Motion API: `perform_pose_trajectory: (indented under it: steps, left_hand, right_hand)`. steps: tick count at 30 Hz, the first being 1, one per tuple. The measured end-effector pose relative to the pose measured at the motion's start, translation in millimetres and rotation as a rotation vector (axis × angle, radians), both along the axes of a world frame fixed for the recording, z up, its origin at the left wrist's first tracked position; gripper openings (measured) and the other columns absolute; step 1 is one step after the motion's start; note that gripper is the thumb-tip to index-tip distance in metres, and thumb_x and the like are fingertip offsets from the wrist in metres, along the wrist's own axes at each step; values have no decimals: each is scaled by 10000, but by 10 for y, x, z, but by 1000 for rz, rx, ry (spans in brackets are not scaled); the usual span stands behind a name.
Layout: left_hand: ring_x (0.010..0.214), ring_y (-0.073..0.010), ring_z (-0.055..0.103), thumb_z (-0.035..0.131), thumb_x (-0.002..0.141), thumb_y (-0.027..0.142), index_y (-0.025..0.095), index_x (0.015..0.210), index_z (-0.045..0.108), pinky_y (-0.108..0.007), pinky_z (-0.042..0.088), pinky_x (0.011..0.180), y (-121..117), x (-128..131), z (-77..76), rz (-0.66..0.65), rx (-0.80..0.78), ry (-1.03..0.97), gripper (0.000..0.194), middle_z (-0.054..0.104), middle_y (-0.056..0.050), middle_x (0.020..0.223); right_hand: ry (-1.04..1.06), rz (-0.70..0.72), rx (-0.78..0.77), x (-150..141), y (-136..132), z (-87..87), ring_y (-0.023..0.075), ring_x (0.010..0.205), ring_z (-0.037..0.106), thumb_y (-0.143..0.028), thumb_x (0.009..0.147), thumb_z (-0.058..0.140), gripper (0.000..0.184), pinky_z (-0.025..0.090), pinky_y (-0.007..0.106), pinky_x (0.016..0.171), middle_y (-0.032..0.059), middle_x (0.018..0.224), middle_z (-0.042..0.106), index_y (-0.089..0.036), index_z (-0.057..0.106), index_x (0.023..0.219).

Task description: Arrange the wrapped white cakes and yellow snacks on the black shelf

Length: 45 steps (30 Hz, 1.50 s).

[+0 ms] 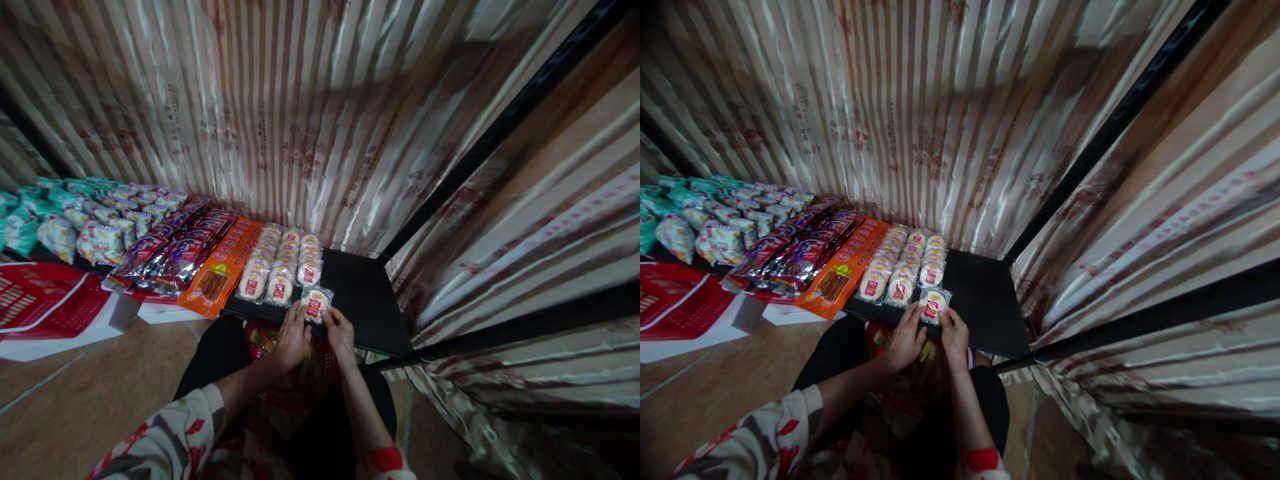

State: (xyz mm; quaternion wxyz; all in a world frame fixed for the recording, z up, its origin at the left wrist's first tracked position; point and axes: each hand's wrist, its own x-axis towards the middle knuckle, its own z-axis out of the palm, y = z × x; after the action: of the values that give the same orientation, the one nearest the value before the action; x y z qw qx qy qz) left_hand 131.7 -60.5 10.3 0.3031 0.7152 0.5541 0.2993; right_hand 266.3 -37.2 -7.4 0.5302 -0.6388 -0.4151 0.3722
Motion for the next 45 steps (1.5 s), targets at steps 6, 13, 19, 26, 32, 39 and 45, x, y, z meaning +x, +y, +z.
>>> perform_pose_trajectory:
  steps: [6,13,19,26,32,39,45]
  left_hand:
    - [1378,-271,98,426,775,135,57,1362,298,-410,208,1124,55,42,-93,-47,9,127,606,118,-141,1499]
    - [1376,-269,69,409,765,118,-4,1355,300,-415,206,1127,150,88,-89,-119,49,214,611,113,-179,1484]
    - [1369,-285,80,413,773,146,-14,1348,314,-425,204,1124,257,103,-86,-114,49,243,606,102,-180,1484]
    - [1373,-283,61,423,773,159,-7,1343,324,-421,202,1125,360,115,-119,-98,62,241,601,88,-172,1488]
    - [1374,-272,93,424,783,169,-12,1338,328,-414,205,1125,434,129,-60,-75,9,239,592,134,-182,1480]
    - [1369,-276,129,402,796,183,-33,1325,344,-405,209,1121,451,136,-58,-71,-7,272,574,184,-203,1465]
    - [1370,-267,133,392,792,186,-38,1309,361,-403,217,1118,472,140,-91,-62,29,288,565,214,-202,1459]
  right_hand:
    - [-99,-28,-39,27,197,-92,211,746,642,-466,631,604,445,495,313,701,87,876,720,-136,702,912]
    - [-201,-15,-42,89,401,-156,237,854,650,-458,651,574,442,482,335,803,104,964,707,-144,709,931]
    - [-312,-20,-61,67,528,-185,237,920,635,-460,685,535,437,456,345,866,110,1016,691,-151,704,943]
    - [-365,-24,-52,27,656,-175,222,913,629,-437,702,513,425,455,322,856,117,1007,688,-139,700,940]
    - [-385,-24,-90,6,737,-170,219,904,625,-422,710,503,430,454,308,835,122,996,686,-123,692,953]
    - [-411,-26,-126,-15,742,-102,185,799,628,-406,733,490,374,463,273,742,75,911,694,-165,674,953]
    - [-494,-49,-174,-65,722,-60,157,738,615,-364,764,489,326,446,241,679,61,858,676,-175,649,976]
